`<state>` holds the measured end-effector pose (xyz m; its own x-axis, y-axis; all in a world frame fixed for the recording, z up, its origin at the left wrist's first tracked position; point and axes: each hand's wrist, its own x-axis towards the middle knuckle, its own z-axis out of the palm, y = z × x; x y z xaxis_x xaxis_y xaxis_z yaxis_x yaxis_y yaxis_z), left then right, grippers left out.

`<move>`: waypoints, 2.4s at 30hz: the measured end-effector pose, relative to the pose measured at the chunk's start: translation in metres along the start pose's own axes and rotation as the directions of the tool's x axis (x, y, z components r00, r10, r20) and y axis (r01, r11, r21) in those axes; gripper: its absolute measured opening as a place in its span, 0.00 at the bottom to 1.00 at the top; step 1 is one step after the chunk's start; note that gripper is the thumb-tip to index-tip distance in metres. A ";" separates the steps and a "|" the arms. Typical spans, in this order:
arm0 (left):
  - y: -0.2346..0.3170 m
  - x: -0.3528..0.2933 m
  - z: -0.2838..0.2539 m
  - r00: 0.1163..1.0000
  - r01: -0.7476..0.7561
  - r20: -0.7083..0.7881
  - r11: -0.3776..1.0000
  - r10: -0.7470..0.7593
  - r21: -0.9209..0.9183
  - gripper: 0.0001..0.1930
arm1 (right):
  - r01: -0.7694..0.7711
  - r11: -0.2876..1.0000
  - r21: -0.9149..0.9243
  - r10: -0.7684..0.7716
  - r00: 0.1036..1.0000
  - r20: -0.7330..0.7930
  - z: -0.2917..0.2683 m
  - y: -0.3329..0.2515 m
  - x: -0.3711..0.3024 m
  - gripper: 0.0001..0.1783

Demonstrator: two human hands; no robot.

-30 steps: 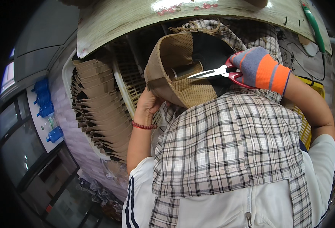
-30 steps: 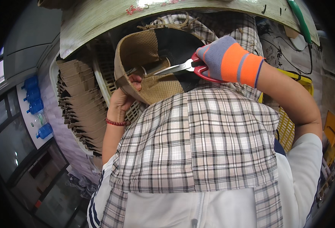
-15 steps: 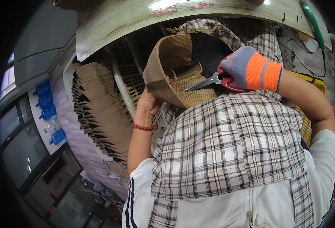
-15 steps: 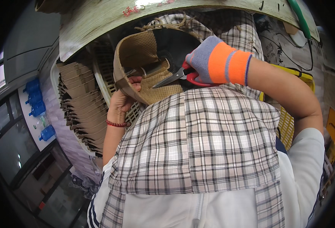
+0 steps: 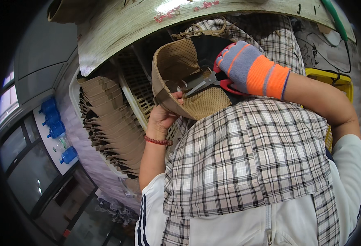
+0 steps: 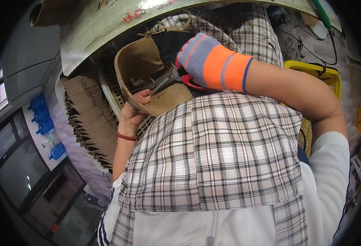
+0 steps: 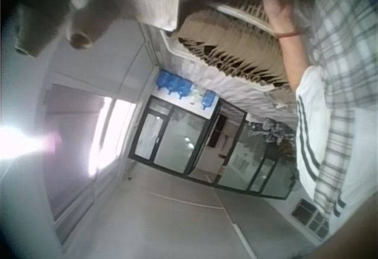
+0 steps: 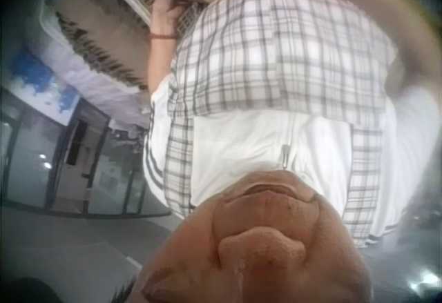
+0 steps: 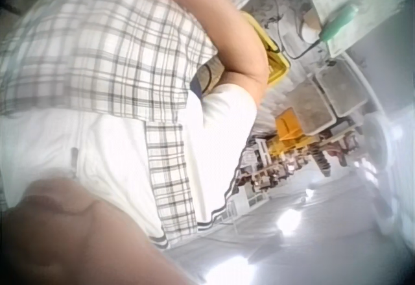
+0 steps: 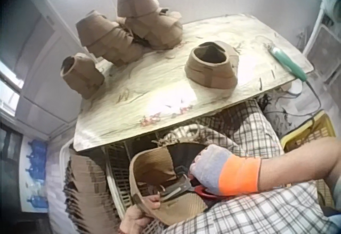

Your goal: The person applies hot glue to the inner edge of a shoe upper and then uses scissors to trim excess material from the sole area. The person handles multiple shoe uppers, placing finished units on the table.

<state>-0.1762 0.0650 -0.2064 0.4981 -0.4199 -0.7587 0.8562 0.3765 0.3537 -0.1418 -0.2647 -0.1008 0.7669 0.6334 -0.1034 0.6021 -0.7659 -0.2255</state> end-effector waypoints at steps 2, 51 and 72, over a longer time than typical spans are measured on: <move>0.001 -0.001 0.003 1.000 0.009 0.005 1.000 -0.009 -0.006 0.13 | 0.005 0.998 -0.067 -0.002 0.999 0.052 -0.003 -0.004 0.006 0.12; -0.017 -0.012 0.023 0.995 -0.096 -0.002 0.995 0.096 -0.005 0.21 | -0.148 0.984 0.098 0.067 0.822 0.566 -0.019 0.008 0.014 0.44; 0.003 -0.009 0.022 0.935 -0.351 0.074 0.881 0.346 0.317 0.15 | -0.266 0.949 0.172 0.079 0.726 0.683 -0.036 0.029 0.010 0.29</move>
<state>-0.1748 0.0516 -0.1862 0.7720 -0.3237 -0.5470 0.6234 0.2175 0.7511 -0.1091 -0.2847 -0.0739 0.4526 0.4748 -0.7548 0.3291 -0.8756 -0.3535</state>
